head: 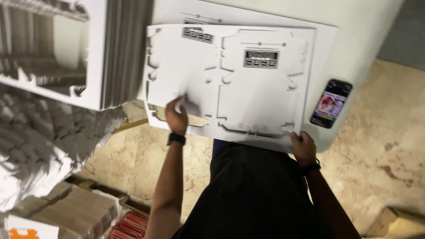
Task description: Manually removing waste material from die-cut cardboard sheets to produce finished cardboard shapes.
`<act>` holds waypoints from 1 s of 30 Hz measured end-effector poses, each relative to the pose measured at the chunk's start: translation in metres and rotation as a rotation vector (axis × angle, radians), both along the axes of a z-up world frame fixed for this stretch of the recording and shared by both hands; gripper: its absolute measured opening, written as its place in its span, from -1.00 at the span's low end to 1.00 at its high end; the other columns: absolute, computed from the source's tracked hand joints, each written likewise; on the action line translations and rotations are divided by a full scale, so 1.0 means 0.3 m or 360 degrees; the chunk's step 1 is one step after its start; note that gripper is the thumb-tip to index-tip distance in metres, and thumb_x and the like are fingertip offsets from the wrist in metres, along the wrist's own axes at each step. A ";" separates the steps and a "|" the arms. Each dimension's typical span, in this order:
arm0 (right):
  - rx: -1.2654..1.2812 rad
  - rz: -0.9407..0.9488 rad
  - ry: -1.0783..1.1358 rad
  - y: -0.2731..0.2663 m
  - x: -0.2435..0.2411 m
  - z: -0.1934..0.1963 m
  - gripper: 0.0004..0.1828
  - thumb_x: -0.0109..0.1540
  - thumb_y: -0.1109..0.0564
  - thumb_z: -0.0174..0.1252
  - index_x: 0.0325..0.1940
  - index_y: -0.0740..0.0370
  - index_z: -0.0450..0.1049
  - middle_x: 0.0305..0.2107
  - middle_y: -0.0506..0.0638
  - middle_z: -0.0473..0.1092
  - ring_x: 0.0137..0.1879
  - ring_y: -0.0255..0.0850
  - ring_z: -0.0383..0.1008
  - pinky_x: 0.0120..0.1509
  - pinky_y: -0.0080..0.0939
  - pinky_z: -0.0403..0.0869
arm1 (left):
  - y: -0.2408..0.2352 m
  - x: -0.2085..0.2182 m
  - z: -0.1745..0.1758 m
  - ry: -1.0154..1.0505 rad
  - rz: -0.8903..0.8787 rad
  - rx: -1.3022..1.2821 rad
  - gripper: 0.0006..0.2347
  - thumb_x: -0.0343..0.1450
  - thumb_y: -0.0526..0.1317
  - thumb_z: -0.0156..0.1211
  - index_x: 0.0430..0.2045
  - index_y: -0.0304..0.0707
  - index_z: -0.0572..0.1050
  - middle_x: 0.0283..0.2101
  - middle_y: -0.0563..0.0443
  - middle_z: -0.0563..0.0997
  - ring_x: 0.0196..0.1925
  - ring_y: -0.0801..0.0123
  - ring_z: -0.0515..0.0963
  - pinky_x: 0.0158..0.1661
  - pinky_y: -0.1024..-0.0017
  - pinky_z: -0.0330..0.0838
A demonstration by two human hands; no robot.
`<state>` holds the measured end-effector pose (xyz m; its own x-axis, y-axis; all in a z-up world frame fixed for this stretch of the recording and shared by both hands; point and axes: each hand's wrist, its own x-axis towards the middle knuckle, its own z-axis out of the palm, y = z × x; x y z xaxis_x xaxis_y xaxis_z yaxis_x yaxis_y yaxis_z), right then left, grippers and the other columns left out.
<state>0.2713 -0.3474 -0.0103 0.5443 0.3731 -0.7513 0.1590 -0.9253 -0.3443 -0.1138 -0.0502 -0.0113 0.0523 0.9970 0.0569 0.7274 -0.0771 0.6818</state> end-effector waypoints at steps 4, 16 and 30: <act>0.0008 -0.0008 0.0007 0.054 -0.015 0.117 -0.36 0.35 -0.31 0.10 0.32 0.17 0.38 -0.04 0.30 0.48 0.18 0.29 0.45 0.24 0.31 0.39 | 0.200 -0.196 0.041 0.0497 0.0090 -0.0096 -0.51 0.29 -0.43 0.25 0.12 0.04 0.47 0.07 -0.11 0.51 0.15 -0.06 0.50 0.18 0.10 0.38; -0.0094 0.0022 -0.0019 0.055 0.024 0.079 -0.33 0.31 -0.31 0.19 0.39 0.06 0.33 -0.11 0.19 0.46 0.10 0.14 0.52 0.20 0.19 0.43 | 0.661 -0.182 -0.023 0.1246 -0.0402 -0.0976 -0.43 0.43 0.08 0.15 0.32 0.46 0.02 0.25 -0.34 0.32 0.23 -0.19 0.49 0.21 0.00 0.40; -0.0080 -0.0086 0.0086 0.046 0.044 0.037 -0.37 0.32 -0.25 0.19 0.35 0.14 0.38 -0.19 0.23 0.52 -0.01 0.14 0.55 0.12 0.13 0.46 | 0.689 -0.241 -0.124 0.1744 -0.0700 -0.0848 -0.28 0.29 -0.36 0.37 0.33 0.02 0.10 0.26 -0.41 0.32 0.13 -0.32 0.53 -0.04 -0.21 0.55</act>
<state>0.2843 -0.3336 0.0009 0.5211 0.3053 -0.7971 0.0907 -0.9484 -0.3039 -0.1862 0.1564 -0.0484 0.1459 0.7708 -0.6202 0.9062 -0.3556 -0.2287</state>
